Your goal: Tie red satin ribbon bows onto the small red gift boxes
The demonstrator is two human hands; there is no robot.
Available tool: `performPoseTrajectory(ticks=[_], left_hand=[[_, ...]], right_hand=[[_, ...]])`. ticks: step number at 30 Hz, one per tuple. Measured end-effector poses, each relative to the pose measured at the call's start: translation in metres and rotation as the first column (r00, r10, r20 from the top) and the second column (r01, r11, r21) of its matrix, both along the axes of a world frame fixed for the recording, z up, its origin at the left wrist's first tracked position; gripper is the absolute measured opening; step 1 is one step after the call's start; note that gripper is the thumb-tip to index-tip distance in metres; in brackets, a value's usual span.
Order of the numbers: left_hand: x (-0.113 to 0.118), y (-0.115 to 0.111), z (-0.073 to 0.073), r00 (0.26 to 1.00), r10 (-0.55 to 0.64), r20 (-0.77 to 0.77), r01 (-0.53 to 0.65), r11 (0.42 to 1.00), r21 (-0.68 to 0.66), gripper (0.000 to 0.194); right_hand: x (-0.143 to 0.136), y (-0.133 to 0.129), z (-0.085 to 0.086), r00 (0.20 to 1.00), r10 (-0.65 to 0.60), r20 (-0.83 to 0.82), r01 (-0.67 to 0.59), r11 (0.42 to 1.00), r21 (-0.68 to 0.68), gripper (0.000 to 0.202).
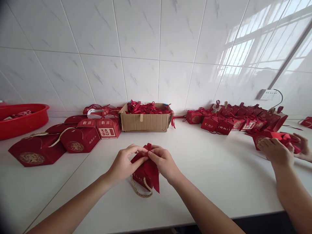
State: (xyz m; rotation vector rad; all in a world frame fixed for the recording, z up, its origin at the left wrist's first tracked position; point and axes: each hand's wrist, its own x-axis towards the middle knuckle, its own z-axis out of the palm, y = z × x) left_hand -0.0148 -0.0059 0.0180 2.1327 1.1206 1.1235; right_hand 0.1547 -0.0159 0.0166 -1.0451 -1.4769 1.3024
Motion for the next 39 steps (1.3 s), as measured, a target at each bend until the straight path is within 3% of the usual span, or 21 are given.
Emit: performPoseTrajectory(ticks=[4,9,12,16,20,23,26,28,30,34,39], left_hand=[[-0.003,0.005,-0.001,1.0,0.009,0.017,-0.008,0.998,-0.063,0.01],[-0.007,0.005,0.004,0.998,-0.064,-0.016,0.063,0.995,-0.074,0.01],[-0.008,0.004,0.008,0.992,-0.11,-0.058,0.107,0.993,-0.049,0.011],[-0.009,0.004,0.013,0.975,-0.139,-0.172,0.155,0.984,0.083,0.015],[-0.011,0.004,0.02,0.948,-0.143,-0.283,0.207,0.955,0.211,0.014],[-0.013,0.004,0.026,0.915,-0.133,-0.381,0.247,0.93,0.27,0.015],[-0.014,0.004,0.033,0.868,-0.106,-0.486,0.27,0.921,0.281,0.019],[-0.015,0.006,0.037,0.83,-0.097,-0.549,0.288,0.917,0.274,0.021],[-0.016,0.007,0.04,0.791,-0.091,-0.604,0.31,0.912,0.268,0.022],[-0.018,0.008,0.046,0.74,-0.063,-0.669,0.344,0.891,0.297,0.016],[-0.022,0.007,0.049,0.701,-0.072,-0.71,0.364,0.892,0.269,0.027]], right_hand=[[0.011,-0.008,0.006,0.979,-0.033,0.201,0.008,0.993,0.121,0.031],[0.027,-0.02,0.01,0.878,-0.165,0.449,0.021,0.951,0.308,0.013],[0.033,-0.019,0.017,0.867,-0.14,0.478,0.018,0.968,0.251,0.019],[0.031,-0.002,0.026,0.889,-0.08,0.451,0.008,0.987,0.159,0.036],[0.023,0.01,0.025,0.926,0.05,0.374,-0.11,0.984,0.142,0.027],[0.022,0.009,0.02,0.931,0.056,0.362,-0.185,0.924,0.335,0.015],[0.026,0.006,0.013,0.876,0.033,0.48,-0.326,0.774,0.543,0.026],[0.029,0.005,0.009,0.813,-0.004,0.583,-0.422,0.685,0.594,0.038],[0.029,0.004,0.006,0.761,-0.039,0.648,-0.482,0.634,0.604,0.043],[0.028,0.003,0.008,0.705,-0.084,0.704,-0.53,0.596,0.603,0.043],[0.029,0.003,0.012,0.669,-0.068,0.74,-0.555,0.616,0.559,0.051]])
